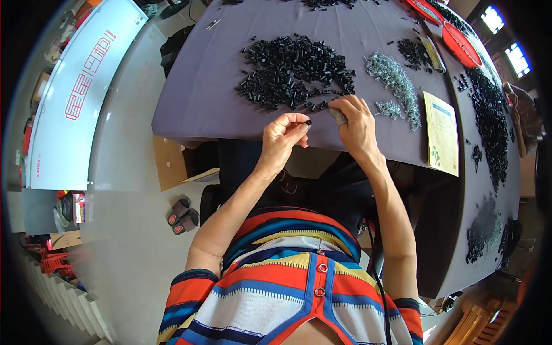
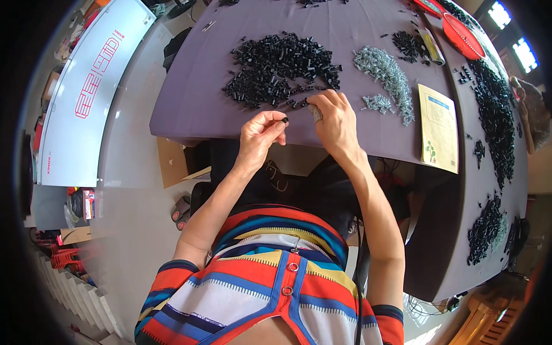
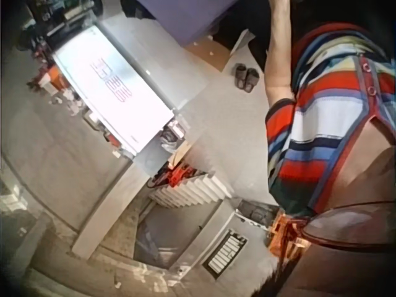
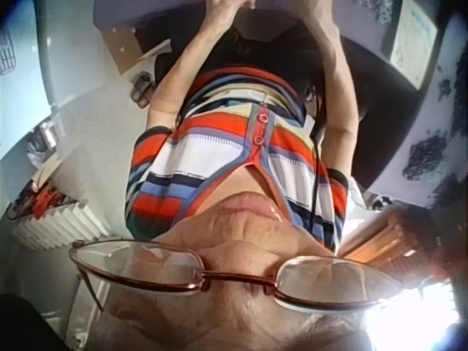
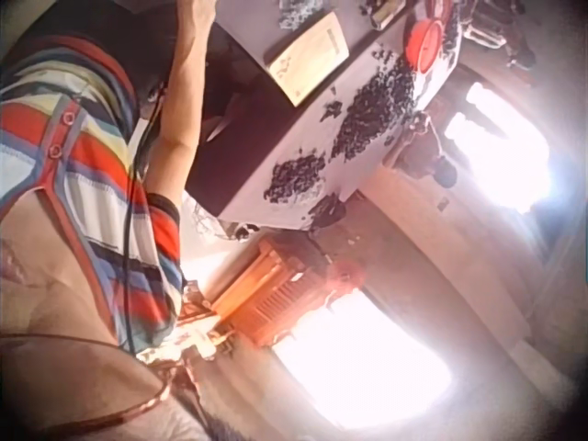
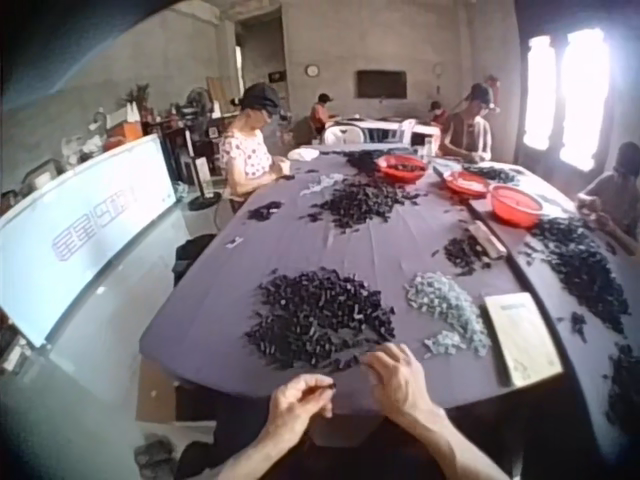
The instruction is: Assembling small black components into silver metal cylinders on a workbench.
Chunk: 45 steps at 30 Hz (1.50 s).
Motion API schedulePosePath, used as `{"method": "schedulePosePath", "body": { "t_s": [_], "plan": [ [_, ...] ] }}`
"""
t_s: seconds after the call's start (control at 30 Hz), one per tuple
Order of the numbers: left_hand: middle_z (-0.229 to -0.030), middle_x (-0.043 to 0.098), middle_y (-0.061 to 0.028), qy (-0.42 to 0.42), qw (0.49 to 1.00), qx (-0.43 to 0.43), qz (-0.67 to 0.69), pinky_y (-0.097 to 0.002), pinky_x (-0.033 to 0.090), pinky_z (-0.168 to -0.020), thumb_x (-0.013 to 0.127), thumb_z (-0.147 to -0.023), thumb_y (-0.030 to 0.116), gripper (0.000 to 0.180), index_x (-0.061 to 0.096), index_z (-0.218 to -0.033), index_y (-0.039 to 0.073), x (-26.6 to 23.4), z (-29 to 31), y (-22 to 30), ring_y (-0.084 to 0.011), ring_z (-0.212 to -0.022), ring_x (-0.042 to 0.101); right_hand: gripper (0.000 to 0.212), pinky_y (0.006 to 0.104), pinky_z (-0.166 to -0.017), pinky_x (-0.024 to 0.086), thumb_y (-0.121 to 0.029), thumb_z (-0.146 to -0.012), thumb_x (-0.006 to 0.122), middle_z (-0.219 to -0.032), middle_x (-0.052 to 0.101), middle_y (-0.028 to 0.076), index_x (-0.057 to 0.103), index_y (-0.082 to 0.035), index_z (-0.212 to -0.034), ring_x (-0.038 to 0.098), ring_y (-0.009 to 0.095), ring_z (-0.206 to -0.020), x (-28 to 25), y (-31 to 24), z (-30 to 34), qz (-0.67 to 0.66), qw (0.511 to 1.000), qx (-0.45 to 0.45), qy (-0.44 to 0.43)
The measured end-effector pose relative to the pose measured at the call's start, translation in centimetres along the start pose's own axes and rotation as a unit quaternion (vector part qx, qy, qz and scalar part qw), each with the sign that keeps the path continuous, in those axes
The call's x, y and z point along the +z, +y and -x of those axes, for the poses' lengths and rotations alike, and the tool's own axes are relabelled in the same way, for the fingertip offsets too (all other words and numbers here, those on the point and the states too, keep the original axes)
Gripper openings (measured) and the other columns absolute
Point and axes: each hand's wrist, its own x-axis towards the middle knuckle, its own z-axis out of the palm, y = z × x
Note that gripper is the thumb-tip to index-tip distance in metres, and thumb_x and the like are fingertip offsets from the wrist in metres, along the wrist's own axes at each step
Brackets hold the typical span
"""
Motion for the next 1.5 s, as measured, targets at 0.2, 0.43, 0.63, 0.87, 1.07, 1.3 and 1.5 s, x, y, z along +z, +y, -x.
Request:
{"method": "schedulePosePath", "body": {
  "t_s": [0.2, 0.43, 0.63, 0.87, 1.07, 1.3, 1.5],
  "plan": [
    [-0.083, 0.062, -0.0041, -0.022, 1.000, -0.009, -0.006, -0.0221, 0.049, -0.059, 0.062, -0.088, 0.005, 0.013, 0.062, -0.099, 0.000, 0.0, 0.0, -0.1, -0.0086, -0.064, 0.057, 0.029, 0.0369, -0.080, 0.042, 0.002, -0.070, 0.057, -0.093, 0.061, 0.004, 0.068, -0.009, -0.094, 0.051, 0.026, -0.089, 1.3, 2.0, -1.9, 0.121, 0.988, -0.066, -0.069],
    [-0.083, 0.062, -0.0043, -0.024, 1.000, -0.006, -0.014, -0.0228, 0.050, -0.060, 0.062, -0.088, 0.006, 0.013, 0.061, -0.100, 0.000, -0.3, 0.2, 0.1, -0.0095, -0.063, 0.058, 0.024, 0.0363, -0.079, 0.040, -0.001, -0.072, 0.057, -0.089, 0.060, 0.002, 0.067, -0.010, -0.090, 0.051, 0.025, -0.087, 1.9, 2.1, -2.5, 0.143, 0.978, -0.095, -0.115],
    [-0.085, 0.062, -0.0065, -0.022, 1.000, -0.015, 0.013, -0.0230, 0.050, -0.060, 0.061, -0.088, 0.005, 0.013, 0.061, -0.100, 0.000, -0.4, 0.1, -0.2, -0.0103, -0.064, 0.058, 0.023, 0.0376, -0.078, 0.041, 0.000, -0.071, 0.057, -0.087, 0.060, 0.005, 0.062, -0.009, -0.091, 0.052, 0.026, -0.085, 1.5, 1.9, -2.6, 0.134, 0.981, -0.079, -0.119],
    [-0.082, 0.061, -0.0057, -0.021, 0.999, -0.022, 0.041, -0.0236, 0.050, -0.061, 0.056, -0.092, 0.007, 0.013, 0.061, -0.102, 0.001, -0.4, 0.2, -0.1, -0.0100, -0.064, 0.057, 0.017, 0.0305, -0.069, 0.049, 0.002, -0.077, 0.063, -0.084, 0.067, 0.009, 0.063, -0.003, -0.093, 0.065, 0.018, -0.077, 0.7, -0.9, 0.0, -0.199, 0.966, 0.155, -0.063],
    [-0.079, 0.060, -0.0042, -0.020, 1.000, -0.018, 0.013, -0.0232, 0.049, -0.061, 0.054, -0.093, 0.009, 0.015, 0.061, -0.104, 0.001, -0.2, 0.2, -0.1, -0.0090, -0.064, 0.056, 0.016, 0.0220, -0.074, 0.048, 0.004, -0.080, 0.065, -0.085, 0.067, 0.001, 0.065, -0.001, -0.095, 0.061, 0.006, -0.081, 1.3, -2.2, 2.3, -0.350, 0.912, 0.208, -0.042],
    [-0.073, 0.057, -0.0014, -0.021, 0.999, -0.026, -0.029, -0.0201, 0.044, -0.055, 0.055, -0.094, 0.014, 0.016, 0.062, -0.101, 0.002, 0.3, 0.4, 0.7, -0.0063, -0.059, 0.051, 0.017, 0.0232, -0.070, 0.049, 0.005, -0.077, 0.065, -0.084, 0.069, 0.005, 0.065, -0.002, -0.093, 0.062, 0.008, -0.076, 1.8, -2.0, 3.0, -0.293, 0.942, 0.163, -0.017],
    [-0.069, 0.055, -0.0005, 0.000, 1.000, -0.002, -0.001, -0.0181, 0.039, -0.049, 0.057, -0.093, 0.017, 0.017, 0.063, -0.098, 0.002, 0.7, 0.1, 0.4, -0.0044, -0.050, 0.046, 0.015, 0.0234, -0.068, 0.049, 0.005, -0.077, 0.066, -0.080, 0.068, 0.005, 0.065, -0.002, -0.091, 0.061, 0.008, -0.073, 1.6, -2.8, 3.2, -0.288, 0.941, 0.173, -0.025]
  ]
}}
